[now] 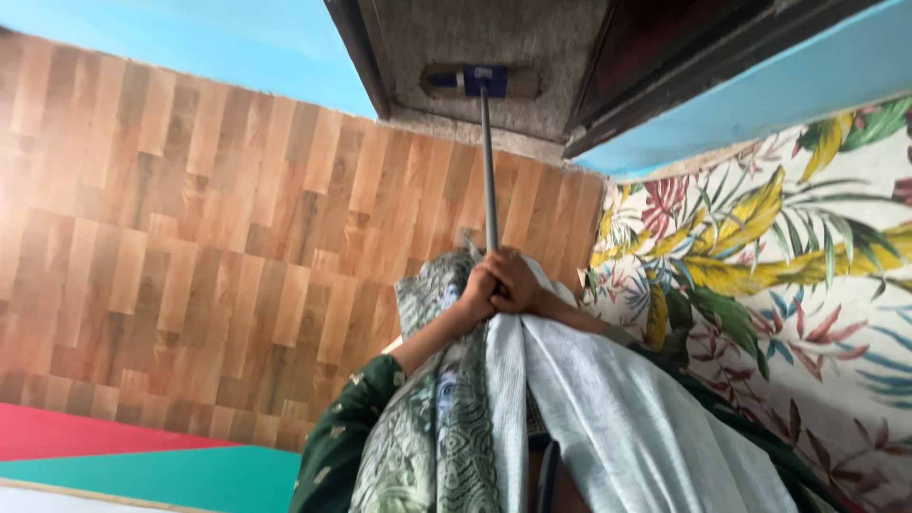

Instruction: The person is mopping the floor with a mop, moving between a tiled bathroom and an adjacent room with wood-patterned flooring.

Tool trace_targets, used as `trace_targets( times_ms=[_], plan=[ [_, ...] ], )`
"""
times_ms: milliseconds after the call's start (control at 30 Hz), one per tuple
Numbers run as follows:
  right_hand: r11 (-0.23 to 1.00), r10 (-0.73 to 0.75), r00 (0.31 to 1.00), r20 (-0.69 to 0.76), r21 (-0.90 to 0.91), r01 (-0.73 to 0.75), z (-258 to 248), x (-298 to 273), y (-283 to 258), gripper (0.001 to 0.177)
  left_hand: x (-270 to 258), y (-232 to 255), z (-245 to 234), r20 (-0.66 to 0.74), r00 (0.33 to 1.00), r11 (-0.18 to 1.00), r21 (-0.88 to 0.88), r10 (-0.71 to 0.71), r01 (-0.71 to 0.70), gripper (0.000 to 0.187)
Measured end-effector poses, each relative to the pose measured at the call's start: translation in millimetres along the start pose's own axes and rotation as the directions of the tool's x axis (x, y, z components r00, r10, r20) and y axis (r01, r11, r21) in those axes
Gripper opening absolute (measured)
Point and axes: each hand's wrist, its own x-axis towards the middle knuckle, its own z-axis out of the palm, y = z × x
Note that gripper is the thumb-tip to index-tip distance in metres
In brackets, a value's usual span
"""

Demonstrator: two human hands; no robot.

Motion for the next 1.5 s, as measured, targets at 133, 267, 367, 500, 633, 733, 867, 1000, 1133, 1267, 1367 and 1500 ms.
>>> trace_targets(
  times_ms=[133,267,367,500,633,733,867,1000,1133,1267,1367,1500],
  plan=[
    [0.998,0.053,0.997,0.063,0.017,-0.054,5.1,-0.6,-1.3,0.064,-4.8,6.6,-5.9,-0.070,0.995,0.997,0.035,-0.068,0.070,0.023],
    [0.998,-0.068,0.998,0.004,0.010,0.068,21.1,-3.5,20.0,0.068,-12.5,22.1,-1.6,-0.152,0.988,0.994,0.111,0.003,0.014,0.021],
    [0.985,-0.172,0.983,-0.066,0.001,0.173,36.6,-22.7,44.8,0.068,-14.7,14.6,2.6,-0.090,0.992,0.994,0.076,0.087,-0.080,0.017],
    [0.999,-0.044,0.996,0.078,-0.007,0.045,56.8,-61.7,58.3,0.073,-17.0,-12.2,-21.4,-0.012,0.990,0.986,0.087,0.142,-0.140,0.017],
    [0.990,-0.132,0.991,0.002,-0.053,0.132,62.8,-63.9,56.2,0.076,-6.8,-22.2,-36.0,-0.056,0.997,0.994,0.105,0.044,-0.038,0.019],
    [0.998,-0.059,0.992,0.110,-0.002,0.060,53.5,-57.3,35.4,0.063,-14.7,-25.6,-50.3,0.229,0.904,0.800,0.423,0.360,-0.426,0.026],
    [0.994,-0.085,0.993,0.088,-0.057,0.090,40.1,-53.2,16.5,0.069,-22.7,-39.7,-61.4,0.236,0.904,0.807,0.410,0.357,-0.426,0.020],
    [0.994,-0.103,0.984,0.145,-0.032,0.109,10.4,-23.6,11.1,0.069,-12.1,-23.1,-32.1,-0.029,0.993,0.993,0.024,0.113,-0.113,0.024],
    [0.991,-0.120,0.978,0.173,0.075,0.109,-2.0,-11.5,9.4,0.068,-9.1,-27.9,-35.8,0.044,0.968,0.962,0.109,0.245,-0.249,0.026],
    [0.985,-0.174,0.962,0.212,0.055,0.166,-2.3,-17.1,17.7,0.068,-3.6,-40.9,-29.8,0.003,0.983,0.981,0.061,0.183,-0.183,0.018],
    [0.985,-0.174,0.951,0.258,0.036,0.170,1.5,-17.8,25.7,0.066,-19.2,-27.5,-17.1,0.010,0.992,0.991,0.051,0.127,-0.127,0.023],
    [0.991,-0.127,0.938,0.322,0.069,0.110,-0.4,-11.1,35.5,0.058,-54.8,0.0,-3.3,0.403,0.636,0.367,0.566,0.658,-0.738,0.026]
  ],
)
